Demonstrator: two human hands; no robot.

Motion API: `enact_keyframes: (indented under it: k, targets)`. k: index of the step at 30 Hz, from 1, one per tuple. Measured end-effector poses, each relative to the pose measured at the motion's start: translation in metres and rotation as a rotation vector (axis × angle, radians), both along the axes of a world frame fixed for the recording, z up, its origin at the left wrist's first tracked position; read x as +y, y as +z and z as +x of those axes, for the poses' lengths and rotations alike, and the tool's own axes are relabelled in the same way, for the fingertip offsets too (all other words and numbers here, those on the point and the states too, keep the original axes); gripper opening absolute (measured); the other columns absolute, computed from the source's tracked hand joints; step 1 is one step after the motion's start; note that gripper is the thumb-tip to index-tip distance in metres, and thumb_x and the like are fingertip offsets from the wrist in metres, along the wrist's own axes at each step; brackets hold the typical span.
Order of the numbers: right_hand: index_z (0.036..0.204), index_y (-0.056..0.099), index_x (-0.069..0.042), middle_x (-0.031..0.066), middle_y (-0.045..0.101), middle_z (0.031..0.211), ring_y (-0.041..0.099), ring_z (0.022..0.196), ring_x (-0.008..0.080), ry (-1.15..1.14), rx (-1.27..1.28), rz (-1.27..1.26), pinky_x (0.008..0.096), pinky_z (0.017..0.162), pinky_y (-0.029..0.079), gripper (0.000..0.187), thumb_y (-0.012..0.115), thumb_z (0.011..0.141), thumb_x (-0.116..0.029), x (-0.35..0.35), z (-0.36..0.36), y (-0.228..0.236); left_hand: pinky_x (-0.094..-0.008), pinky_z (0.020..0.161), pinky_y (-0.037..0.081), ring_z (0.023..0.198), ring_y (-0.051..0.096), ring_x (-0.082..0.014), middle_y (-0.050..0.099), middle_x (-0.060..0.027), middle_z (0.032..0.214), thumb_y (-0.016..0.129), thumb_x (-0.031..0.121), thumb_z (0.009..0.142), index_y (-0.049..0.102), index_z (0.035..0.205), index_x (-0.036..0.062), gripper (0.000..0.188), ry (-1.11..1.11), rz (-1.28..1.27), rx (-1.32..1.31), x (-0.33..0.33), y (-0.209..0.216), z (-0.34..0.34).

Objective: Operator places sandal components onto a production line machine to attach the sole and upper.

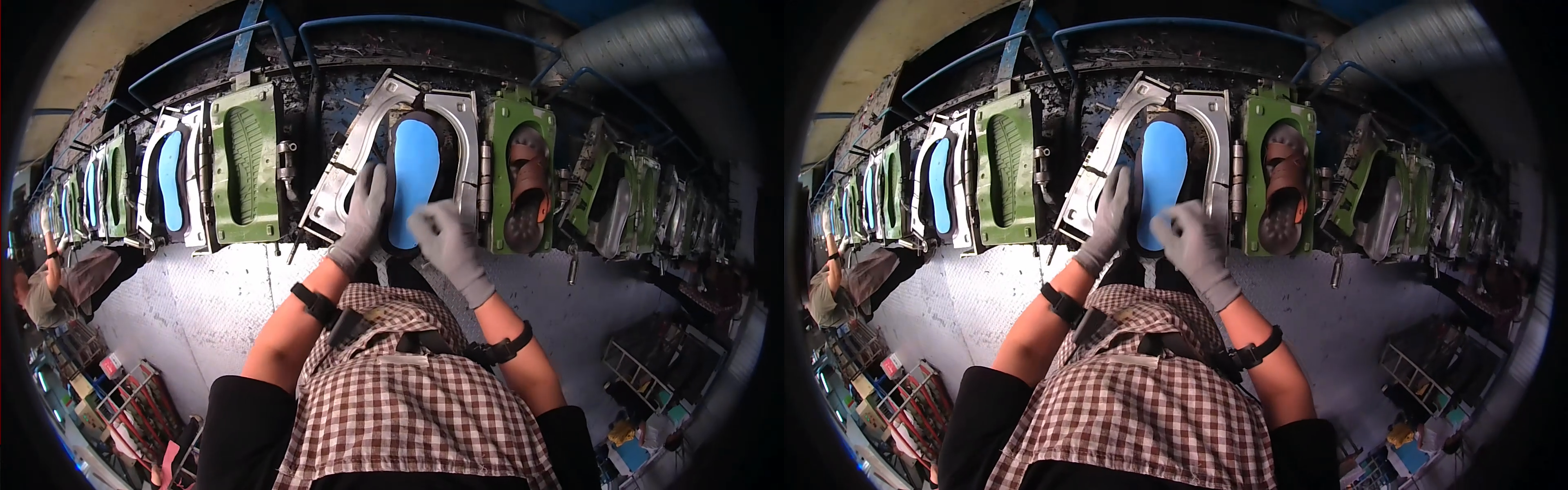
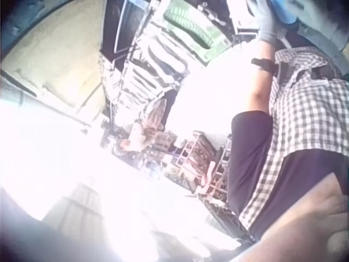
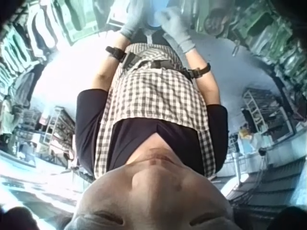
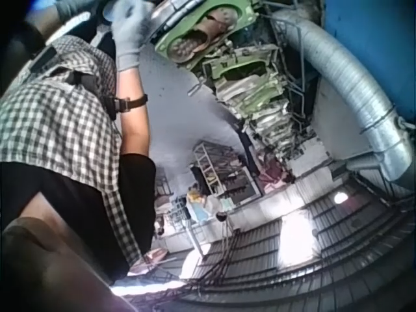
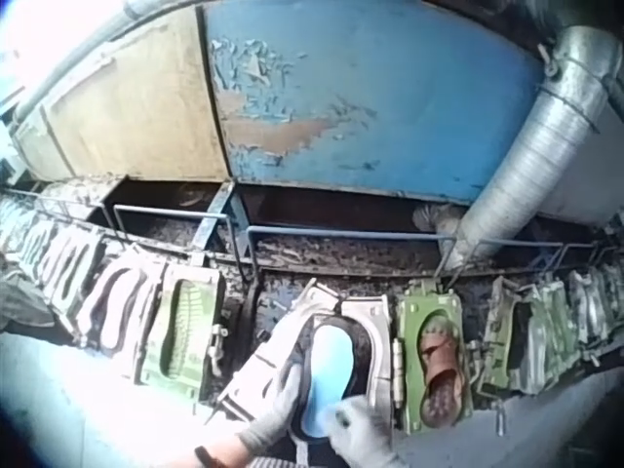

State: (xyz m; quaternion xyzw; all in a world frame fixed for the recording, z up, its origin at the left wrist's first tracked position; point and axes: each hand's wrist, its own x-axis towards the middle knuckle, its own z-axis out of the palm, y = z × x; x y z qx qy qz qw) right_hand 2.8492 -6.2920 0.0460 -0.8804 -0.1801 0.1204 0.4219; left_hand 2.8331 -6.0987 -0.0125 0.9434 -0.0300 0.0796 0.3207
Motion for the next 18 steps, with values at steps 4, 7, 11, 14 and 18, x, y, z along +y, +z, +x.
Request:
enact_keyframes:
  k: [4,7,11,14,18]
  targets:
    - [0.147,0.045,-0.001,0.0187,0.067,0.11,0.067,0.088,0.0269,-0.21,-0.001,-0.179,0.0384,0.078,0.054,0.057,0.064,0.097,-0.021,0.013,0.027,-0.014,-0.0357,0.095,0.052,0.112,0.061,-0.0216,0.06,-0.0146,0.132,0.066,0.041,0.096,0.036,0.153,0.0024,0.075,0.328,-1.196,0.691,-0.004,0.037,0.065]
    - [0.149,0.038,0.005,0.0142,0.064,0.089,0.064,0.076,0.0212,-0.322,-0.112,-0.344,0.0363,0.069,0.054,0.063,0.063,0.097,-0.018,0.003,0.011,-0.087,-0.0323,0.096,0.053,0.115,0.062,-0.0222,0.058,-0.0164,0.137,0.077,0.022,0.09,0.026,0.159,0.0008,0.088,0.12,-1.456,0.498,-0.015,0.019,0.08]
    - [0.143,0.04,0.009,0.0061,0.055,0.079,0.06,0.073,0.0172,-0.529,0.731,0.277,0.0345,0.065,0.051,0.059,0.066,0.094,-0.011,0.034,0.009,-0.019,-0.0299,0.096,0.053,0.116,0.06,-0.0177,0.057,-0.0147,0.139,0.074,0.006,0.09,0.026,0.159,0.0017,0.085,0.187,-1.609,0.432,-0.002,0.013,0.062]
    - [0.131,0.048,0.007,0.0039,0.048,0.075,0.05,0.067,0.0149,-0.445,0.162,0.235,0.0307,0.063,0.048,0.046,0.067,0.093,-0.01,0.021,-0.001,-0.037,-0.0286,0.091,0.054,0.106,0.063,-0.0155,0.062,-0.0116,0.132,0.075,0.003,0.089,0.031,0.158,0.0034,0.082,0.199,-1.534,0.387,-0.022,0.008,0.07]
    - [0.137,0.05,-0.001,0.0151,0.063,0.092,0.062,0.078,0.0288,-0.407,0.023,0.087,0.039,0.074,0.052,0.049,0.065,0.091,-0.01,0.005,0.027,-0.044,-0.0274,0.088,0.053,0.1,0.063,-0.016,0.062,-0.0123,0.13,0.076,0.009,0.089,0.028,0.16,0.0043,0.085,0.222,-1.54,0.379,-0.037,-0.002,0.093]
